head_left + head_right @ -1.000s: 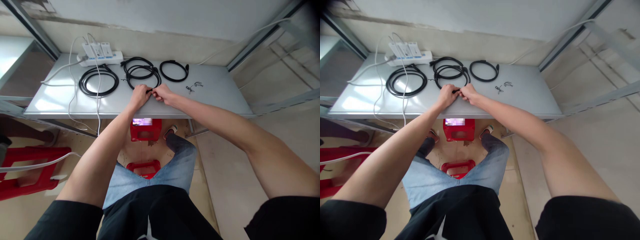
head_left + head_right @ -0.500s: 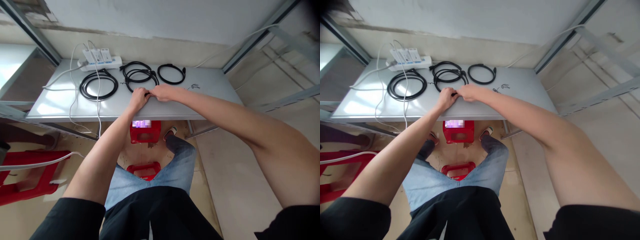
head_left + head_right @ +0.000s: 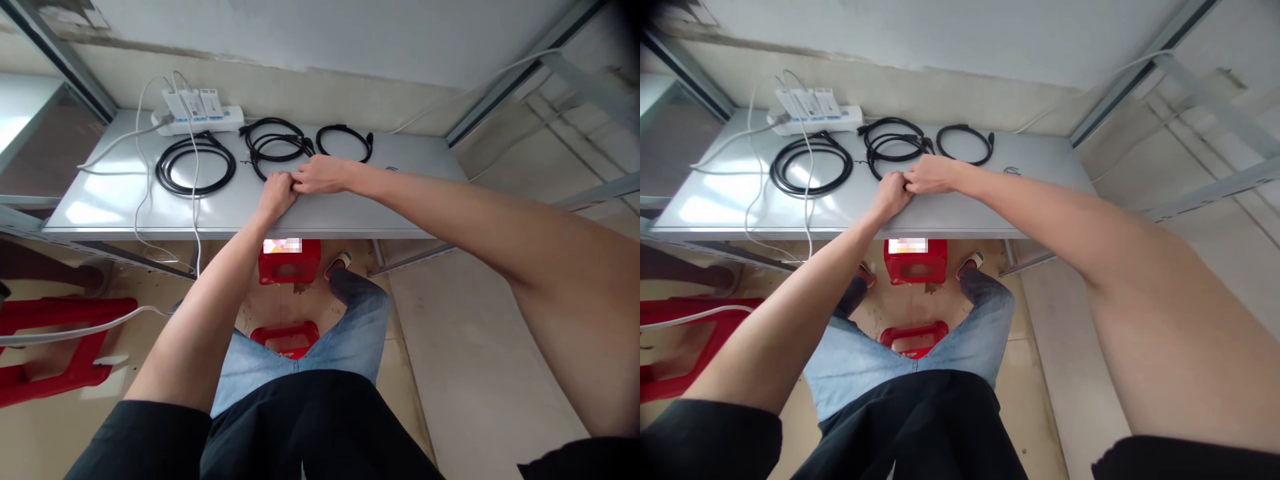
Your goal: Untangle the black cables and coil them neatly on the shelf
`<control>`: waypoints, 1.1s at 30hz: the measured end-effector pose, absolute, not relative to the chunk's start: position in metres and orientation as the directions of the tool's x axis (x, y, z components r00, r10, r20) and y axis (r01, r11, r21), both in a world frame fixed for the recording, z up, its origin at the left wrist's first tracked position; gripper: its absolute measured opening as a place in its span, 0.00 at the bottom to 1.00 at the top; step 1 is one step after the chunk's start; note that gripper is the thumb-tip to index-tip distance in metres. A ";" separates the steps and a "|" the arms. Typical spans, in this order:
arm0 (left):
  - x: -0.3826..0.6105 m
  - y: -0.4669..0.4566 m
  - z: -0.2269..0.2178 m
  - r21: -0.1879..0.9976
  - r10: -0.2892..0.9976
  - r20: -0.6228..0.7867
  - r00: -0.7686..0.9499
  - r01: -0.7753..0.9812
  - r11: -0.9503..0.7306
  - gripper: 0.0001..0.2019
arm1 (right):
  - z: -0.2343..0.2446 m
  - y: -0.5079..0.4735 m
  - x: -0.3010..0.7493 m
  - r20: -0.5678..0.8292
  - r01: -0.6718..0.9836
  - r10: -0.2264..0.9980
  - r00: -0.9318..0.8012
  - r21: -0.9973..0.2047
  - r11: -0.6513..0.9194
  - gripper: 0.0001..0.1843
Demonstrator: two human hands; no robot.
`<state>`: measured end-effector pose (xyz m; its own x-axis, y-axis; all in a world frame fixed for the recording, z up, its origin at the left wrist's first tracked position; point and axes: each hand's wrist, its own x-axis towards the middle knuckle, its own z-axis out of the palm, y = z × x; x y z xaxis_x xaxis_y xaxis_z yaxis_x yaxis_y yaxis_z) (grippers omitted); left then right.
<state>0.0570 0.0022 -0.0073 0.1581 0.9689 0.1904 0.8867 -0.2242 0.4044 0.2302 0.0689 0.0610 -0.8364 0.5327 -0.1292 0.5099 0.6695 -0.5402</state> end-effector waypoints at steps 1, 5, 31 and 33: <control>0.057 0.002 -0.008 0.408 0.969 0.191 0.155 0.886 -0.222 0.12 | 0.062 0.068 0.228 -0.122 0.506 0.528 -0.841 -0.523 0.685 0.10; 0.057 0.003 -0.008 0.417 0.968 0.191 0.161 0.880 -0.228 0.13 | 0.069 0.053 0.225 -0.096 0.532 0.541 -0.835 -0.386 0.753 0.14; 0.052 0.008 -0.012 0.470 0.935 0.259 0.243 0.813 -0.342 0.15 | 0.044 0.013 0.226 -0.205 0.516 0.808 -0.553 -0.845 0.139 0.19; 0.052 0.010 -0.015 0.472 0.938 0.259 0.232 0.817 -0.332 0.15 | 0.045 0.013 0.228 -0.075 0.615 0.804 -0.590 -0.686 0.388 0.16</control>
<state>0.0520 0.0103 -0.0155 0.2318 0.9376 0.2591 0.8168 -0.3322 0.4716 0.2283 0.0132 0.0446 -0.5904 0.8036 -0.0754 0.6154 0.3878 -0.6862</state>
